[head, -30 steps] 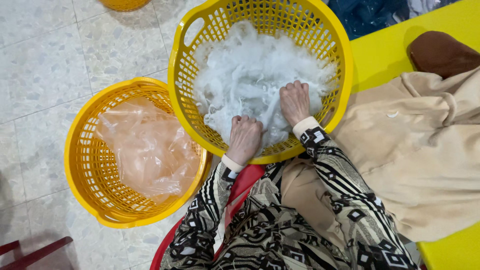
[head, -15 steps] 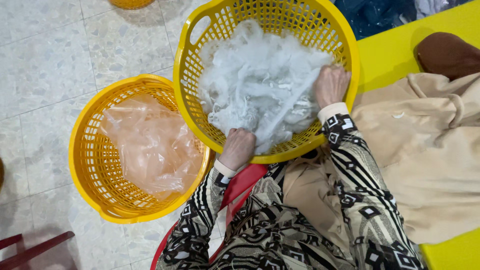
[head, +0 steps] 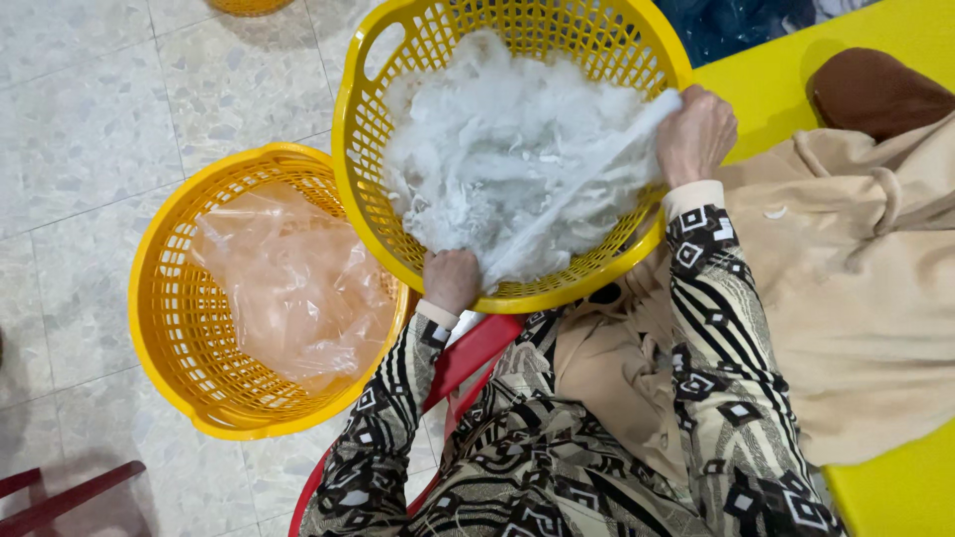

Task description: The person repeatedly lifts, fluffs, and rearranges white cotton-like material inside a yellow basket using both hands. The material is handled in small clumps and returned to the basket without a visible final state or destination.

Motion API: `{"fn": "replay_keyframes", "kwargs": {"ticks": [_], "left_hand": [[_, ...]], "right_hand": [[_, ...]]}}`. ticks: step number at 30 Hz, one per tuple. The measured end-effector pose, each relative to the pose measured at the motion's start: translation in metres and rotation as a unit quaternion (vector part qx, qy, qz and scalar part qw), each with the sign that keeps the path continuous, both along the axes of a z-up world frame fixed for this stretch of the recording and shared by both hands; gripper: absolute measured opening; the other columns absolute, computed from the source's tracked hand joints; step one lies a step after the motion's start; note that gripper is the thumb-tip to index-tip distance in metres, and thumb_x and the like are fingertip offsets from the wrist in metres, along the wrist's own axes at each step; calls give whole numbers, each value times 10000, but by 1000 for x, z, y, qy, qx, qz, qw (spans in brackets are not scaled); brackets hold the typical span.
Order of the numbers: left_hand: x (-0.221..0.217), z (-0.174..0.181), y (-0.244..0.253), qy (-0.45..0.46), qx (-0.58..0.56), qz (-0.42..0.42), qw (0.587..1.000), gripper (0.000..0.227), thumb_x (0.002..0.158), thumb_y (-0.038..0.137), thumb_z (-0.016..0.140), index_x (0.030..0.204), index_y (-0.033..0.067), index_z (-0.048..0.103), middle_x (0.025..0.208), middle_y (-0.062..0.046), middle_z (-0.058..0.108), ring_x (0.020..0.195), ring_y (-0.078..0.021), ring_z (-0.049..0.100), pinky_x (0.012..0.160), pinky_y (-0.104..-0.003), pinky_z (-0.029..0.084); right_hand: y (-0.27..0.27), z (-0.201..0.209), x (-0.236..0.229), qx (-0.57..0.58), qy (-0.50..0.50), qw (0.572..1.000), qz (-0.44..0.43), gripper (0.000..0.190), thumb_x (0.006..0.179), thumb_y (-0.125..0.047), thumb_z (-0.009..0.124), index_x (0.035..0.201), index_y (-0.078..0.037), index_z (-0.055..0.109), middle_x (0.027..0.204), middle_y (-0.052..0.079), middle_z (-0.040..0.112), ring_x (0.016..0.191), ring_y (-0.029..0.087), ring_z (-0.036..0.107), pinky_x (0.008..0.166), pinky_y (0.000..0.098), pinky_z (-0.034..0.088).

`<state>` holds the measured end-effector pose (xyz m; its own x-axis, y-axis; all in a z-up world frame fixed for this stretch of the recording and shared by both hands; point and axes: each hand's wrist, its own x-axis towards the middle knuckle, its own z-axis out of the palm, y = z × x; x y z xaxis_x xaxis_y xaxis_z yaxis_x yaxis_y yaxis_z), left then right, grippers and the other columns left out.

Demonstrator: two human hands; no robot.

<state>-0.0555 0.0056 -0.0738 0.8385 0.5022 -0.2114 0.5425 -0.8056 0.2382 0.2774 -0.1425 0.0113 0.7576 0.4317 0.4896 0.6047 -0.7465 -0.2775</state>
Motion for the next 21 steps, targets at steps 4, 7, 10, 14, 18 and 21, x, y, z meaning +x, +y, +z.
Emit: {"fn": "replay_keyframes", "kwargs": {"ticks": [4,7,10,14,18,21], "left_hand": [[-7,28,2,-272,-44,76,958,200,829,172,781,874,-10,713,920,-213,684,878,-378,680,797,-444,521],[1,40,-1,-464,-66,119,875,182,824,37,764,980,-36,707,1012,-223,678,955,-356,660,852,-412,519],[23,42,-3,-537,-181,156,809,265,877,-17,684,1142,-32,682,1074,-168,725,999,-250,684,898,-356,527],[45,22,1,-539,-297,224,756,233,913,-46,618,1126,-21,711,984,-116,777,919,-149,683,838,-303,553],[68,-19,47,-592,-195,258,738,153,919,-28,590,1043,-46,678,933,-112,739,846,-159,652,800,-320,523],[95,-45,97,-577,-224,346,705,188,1033,43,602,902,-87,637,827,-167,649,761,-187,553,701,-369,486]], "right_hand": [[-9,21,-36,-246,141,946,156,318,747,-68,751,1057,-9,710,1131,266,651,1060,435,618,886,535,485],[-7,16,-90,-291,204,899,255,548,812,-114,733,1344,-87,603,1439,193,534,1292,360,519,1063,520,429],[12,3,-138,-66,199,860,465,828,790,-318,830,1444,44,474,1358,262,565,1273,411,519,1053,542,415],[35,-19,-168,0,344,862,373,677,818,-327,788,1310,57,528,1068,280,678,981,425,676,830,471,521],[32,-26,-175,-48,293,880,370,307,937,-296,708,912,5,653,779,252,664,787,463,651,698,538,482],[19,-18,-191,-32,269,886,376,219,948,-230,643,838,-41,656,684,231,632,710,458,630,648,560,453]]}}
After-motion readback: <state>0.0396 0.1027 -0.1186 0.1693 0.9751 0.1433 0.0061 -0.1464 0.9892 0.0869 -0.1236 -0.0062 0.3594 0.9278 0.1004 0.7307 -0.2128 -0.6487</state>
